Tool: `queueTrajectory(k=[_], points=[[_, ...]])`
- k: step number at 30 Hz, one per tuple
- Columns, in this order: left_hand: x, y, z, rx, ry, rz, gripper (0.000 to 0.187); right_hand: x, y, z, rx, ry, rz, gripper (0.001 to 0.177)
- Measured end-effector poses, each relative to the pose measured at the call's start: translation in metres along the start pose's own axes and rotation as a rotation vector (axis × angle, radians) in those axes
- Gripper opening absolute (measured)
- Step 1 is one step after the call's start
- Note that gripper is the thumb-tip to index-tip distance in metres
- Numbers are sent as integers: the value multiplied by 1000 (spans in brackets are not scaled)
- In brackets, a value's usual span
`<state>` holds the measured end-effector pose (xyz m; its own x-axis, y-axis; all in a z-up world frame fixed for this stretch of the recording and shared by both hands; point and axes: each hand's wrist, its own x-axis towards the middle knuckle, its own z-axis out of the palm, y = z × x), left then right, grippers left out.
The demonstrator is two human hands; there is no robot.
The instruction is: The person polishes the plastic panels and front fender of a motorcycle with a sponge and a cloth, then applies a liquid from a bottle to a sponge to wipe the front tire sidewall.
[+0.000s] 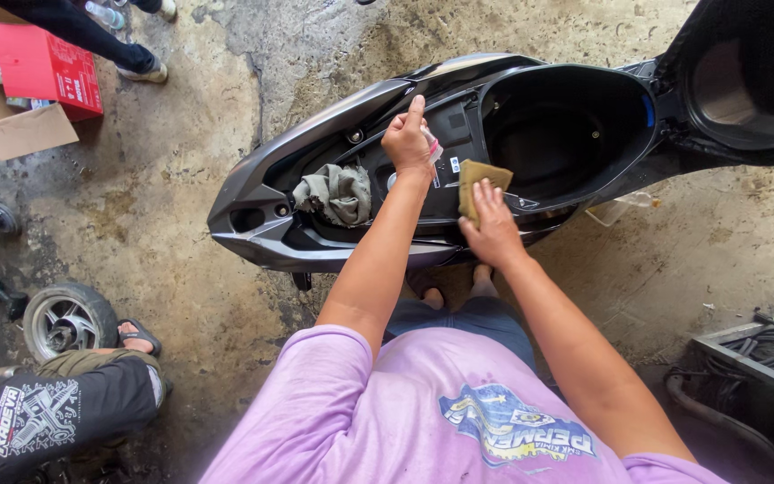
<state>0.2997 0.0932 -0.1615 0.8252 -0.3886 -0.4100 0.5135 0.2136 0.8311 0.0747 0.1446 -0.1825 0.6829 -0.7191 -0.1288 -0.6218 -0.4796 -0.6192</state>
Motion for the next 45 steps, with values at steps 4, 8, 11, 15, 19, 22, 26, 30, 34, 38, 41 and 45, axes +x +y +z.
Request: queueTrajectory(k=[4, 8, 11, 15, 19, 22, 26, 30, 34, 38, 41, 45], points=[[-6, 2, 5, 106, -63, 77, 33, -11, -10, 9, -61, -43, -76, 84], [-13, 11, 15, 147, -136, 145, 33, -5, -12, 0, -41, -114, -33, 81], [-12, 21, 20, 171, -187, 258, 35, 3, -17, -9, -38, -137, -10, 80], [-9, 33, 25, 245, -225, 435, 34, -7, -27, -12, -88, -131, -29, 90], [-14, 39, 23, 227, -217, 464, 34, -16, -31, -7, -147, -105, -78, 85], [-15, 42, 16, 79, -34, 261, 35, 14, -32, 4, -276, -130, -98, 74], [2, 51, -7, -360, 268, -300, 40, 94, -38, 26, -176, 77, -95, 75], [18, 71, -40, -537, 65, -341, 42, 99, -39, 40, -277, -21, -271, 71], [9, 92, -61, -606, -25, -458, 44, 67, -19, 21, -296, -51, -281, 70], [-8, 105, -73, -607, -4, -547, 45, 96, -21, 25, -262, 189, -26, 73], [-6, 114, -79, -645, -74, -520, 44, 136, -53, 50, -353, 126, -181, 69], [-7, 114, -84, -682, -109, -496, 43, 127, -48, 32, -312, -136, -312, 64]])
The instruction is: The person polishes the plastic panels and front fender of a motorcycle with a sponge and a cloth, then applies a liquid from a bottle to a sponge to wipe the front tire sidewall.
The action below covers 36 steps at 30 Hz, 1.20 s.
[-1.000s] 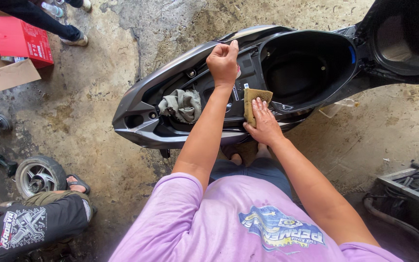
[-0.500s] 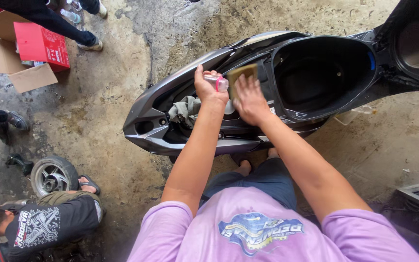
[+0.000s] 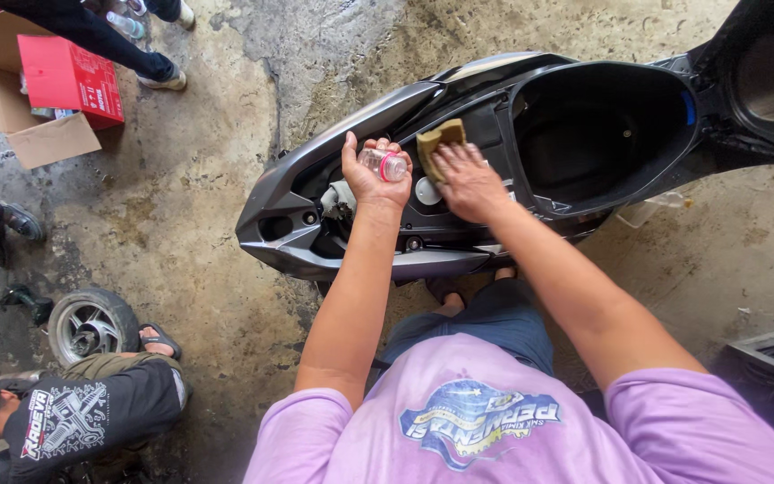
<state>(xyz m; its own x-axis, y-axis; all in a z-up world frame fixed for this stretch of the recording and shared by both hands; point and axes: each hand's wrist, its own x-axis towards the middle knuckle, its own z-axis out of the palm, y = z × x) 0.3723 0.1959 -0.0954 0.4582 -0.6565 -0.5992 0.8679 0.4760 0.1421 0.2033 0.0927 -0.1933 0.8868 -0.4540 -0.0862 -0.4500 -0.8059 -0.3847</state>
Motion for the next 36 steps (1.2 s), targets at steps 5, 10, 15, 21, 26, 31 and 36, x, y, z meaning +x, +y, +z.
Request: queueTrajectory(k=[5, 10, 15, 21, 26, 31, 36], points=[[-12, 8, -9, -19, -21, -35, 43, 12, 23, -23, -16, 197, 257, 63], [-16, 14, -17, -3, 1, 5, 44, 32, -58, 36, -71, 149, -21, 56], [-30, 22, -36, 27, -17, -69, 44, 14, 7, 22, -172, 86, -42, 53], [-55, 38, -64, 44, 27, -87, 48, 5, 44, 23, -86, 333, 347, 65], [-62, 33, -76, 85, 70, -237, 78, 4, -58, 29, 21, 201, -77, 59], [-33, 51, -89, -2, 117, -215, 87, -15, -66, -12, -87, -18, -343, 54], [-18, 60, -112, -31, 112, -226, 49, -13, -75, 0, -49, 214, -88, 35]])
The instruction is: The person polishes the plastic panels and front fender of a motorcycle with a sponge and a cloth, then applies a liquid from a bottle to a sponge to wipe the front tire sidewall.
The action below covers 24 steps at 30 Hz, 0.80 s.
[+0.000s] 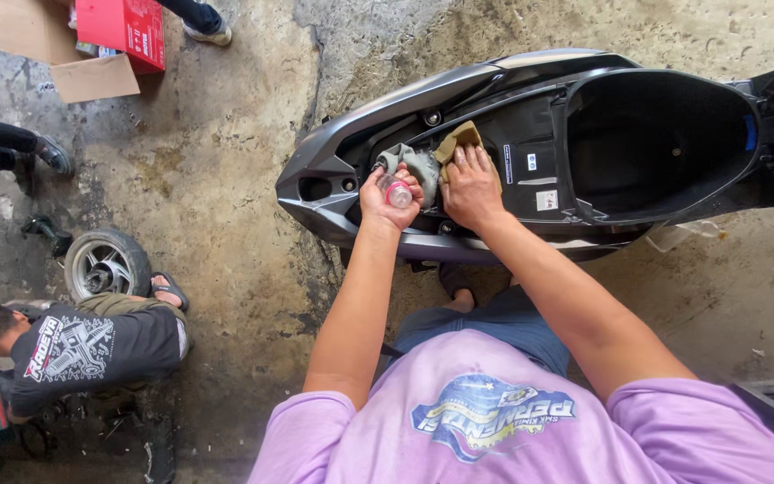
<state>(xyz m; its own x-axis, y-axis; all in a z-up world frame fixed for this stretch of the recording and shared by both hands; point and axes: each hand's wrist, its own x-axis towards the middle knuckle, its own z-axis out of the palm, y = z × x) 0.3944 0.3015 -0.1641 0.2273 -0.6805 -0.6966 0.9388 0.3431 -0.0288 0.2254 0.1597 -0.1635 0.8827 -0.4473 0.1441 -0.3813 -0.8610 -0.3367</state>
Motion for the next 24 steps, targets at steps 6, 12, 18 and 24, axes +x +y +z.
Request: queueTrajectory(k=[6, 12, 18, 24], points=[[-31, -7, -2, 3, -114, 63, 34, 12, -17, 9, 185, -28, 161, 44], [-75, 26, 35, 77, -240, 174, 33, 0, -24, -7, 106, -156, -213, 60], [-88, 47, 60, 129, -254, 223, 32, 14, -60, 0, -63, -131, -166, 61], [-94, 54, 49, 125, -253, 186, 33, 17, -89, -3, 181, -453, -149, 48]])
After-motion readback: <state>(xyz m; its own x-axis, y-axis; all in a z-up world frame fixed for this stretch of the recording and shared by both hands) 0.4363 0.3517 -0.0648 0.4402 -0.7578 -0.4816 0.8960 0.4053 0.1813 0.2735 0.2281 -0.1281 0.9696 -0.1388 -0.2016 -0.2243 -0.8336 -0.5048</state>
